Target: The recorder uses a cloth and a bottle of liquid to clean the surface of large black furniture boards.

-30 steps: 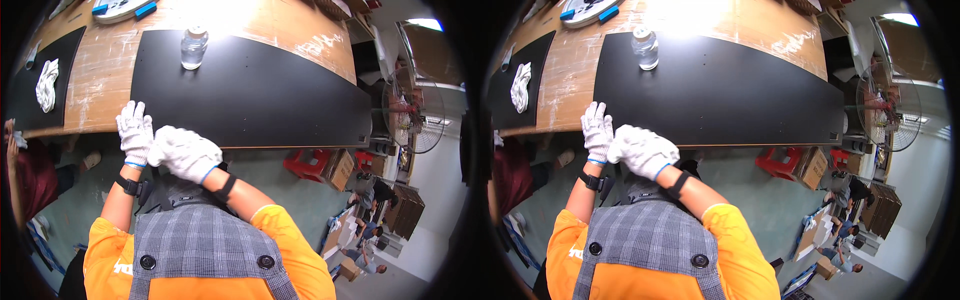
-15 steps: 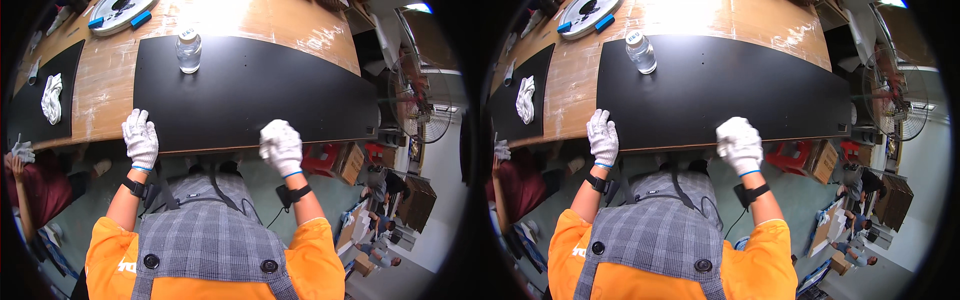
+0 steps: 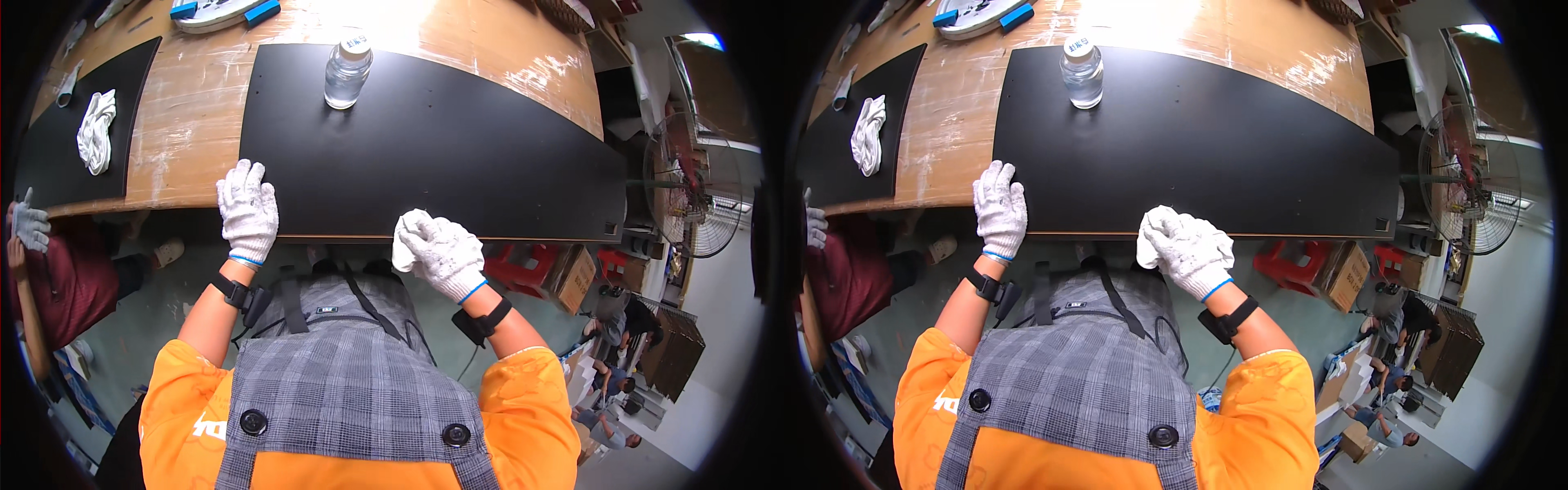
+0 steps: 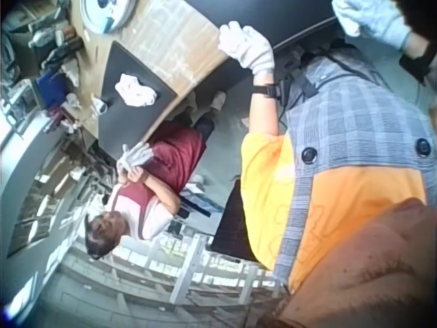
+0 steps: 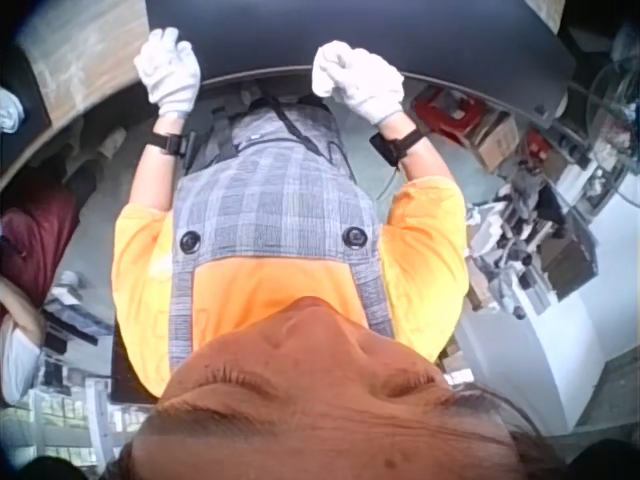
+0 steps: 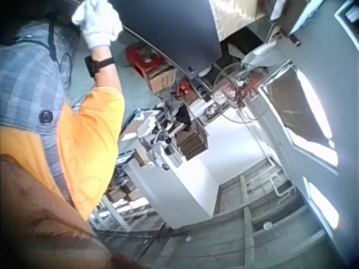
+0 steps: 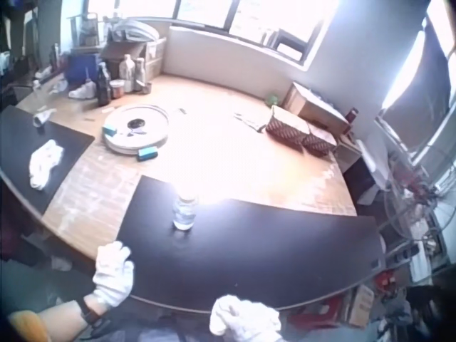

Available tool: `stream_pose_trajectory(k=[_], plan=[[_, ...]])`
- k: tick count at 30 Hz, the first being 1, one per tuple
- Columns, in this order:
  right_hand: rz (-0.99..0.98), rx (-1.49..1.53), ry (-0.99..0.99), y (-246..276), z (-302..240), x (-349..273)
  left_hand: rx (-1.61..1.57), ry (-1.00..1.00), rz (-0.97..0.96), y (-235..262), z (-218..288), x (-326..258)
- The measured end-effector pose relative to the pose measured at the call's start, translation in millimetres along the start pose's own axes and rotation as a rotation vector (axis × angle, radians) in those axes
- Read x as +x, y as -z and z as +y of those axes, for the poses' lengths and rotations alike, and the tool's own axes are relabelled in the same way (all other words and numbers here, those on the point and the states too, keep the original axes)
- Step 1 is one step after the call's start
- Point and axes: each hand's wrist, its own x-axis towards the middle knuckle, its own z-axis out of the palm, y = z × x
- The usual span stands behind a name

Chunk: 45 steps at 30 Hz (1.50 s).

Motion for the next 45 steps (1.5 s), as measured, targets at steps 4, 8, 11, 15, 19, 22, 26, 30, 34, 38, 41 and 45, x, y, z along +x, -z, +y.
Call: stream_pose_trajectory(k=[4, 8, 11, 15, 19, 22, 26, 30, 34, 38, 41, 45], plan=[[-0.189, 0.144, -0.387, 11, 19, -9, -0.031, 0.005, -0.001, -3, 2, 1], [0.050, -0.078, 0.060, -12, 12, -5, -0.023, -0.004, 0.013, -4, 4, 1], [-0.006, 0.036, 0.019, -6, 10, 0, -0.011, 0.003, 0.001, -3, 1, 1], [0.138, 0.365, -0.160, -30, 81, -26, -0.016, 0.002, 0.007, -2, 2, 2], [0.376, 0.664, -0.796, -45, 112, -8, -0.018, -0.016, 0.007, -2, 8, 5], [0.400, 0.052, -0.333, 13, 11, 57, -0.009, -0.034, 0.015, -4, 0, 2], [0.474, 0.488, 0.088, 2, -74, 72, 0.005, -0.068, 0.011, -7, -5, 1], [0.545, 0.324, 0.025, 11, 12, 35, 0.043, -0.090, 0.025, -1, -5, 3], [0.492, 0.118, -0.874, -9, 140, -24, 0.025, -0.100, 0.031, -9, -6, 3], [0.392, 0.475, -1.345, -39, 190, -50, 0.004, -0.135, 0.047, -20, -5, 5], [0.365, 0.280, -0.886, 3, 113, -32, 0.023, -0.121, 0.048, -18, -16, 3], [0.536, 0.295, -0.246, -18, 108, -49, 0.066, -0.103, 0.012, -18, -13, 4]])
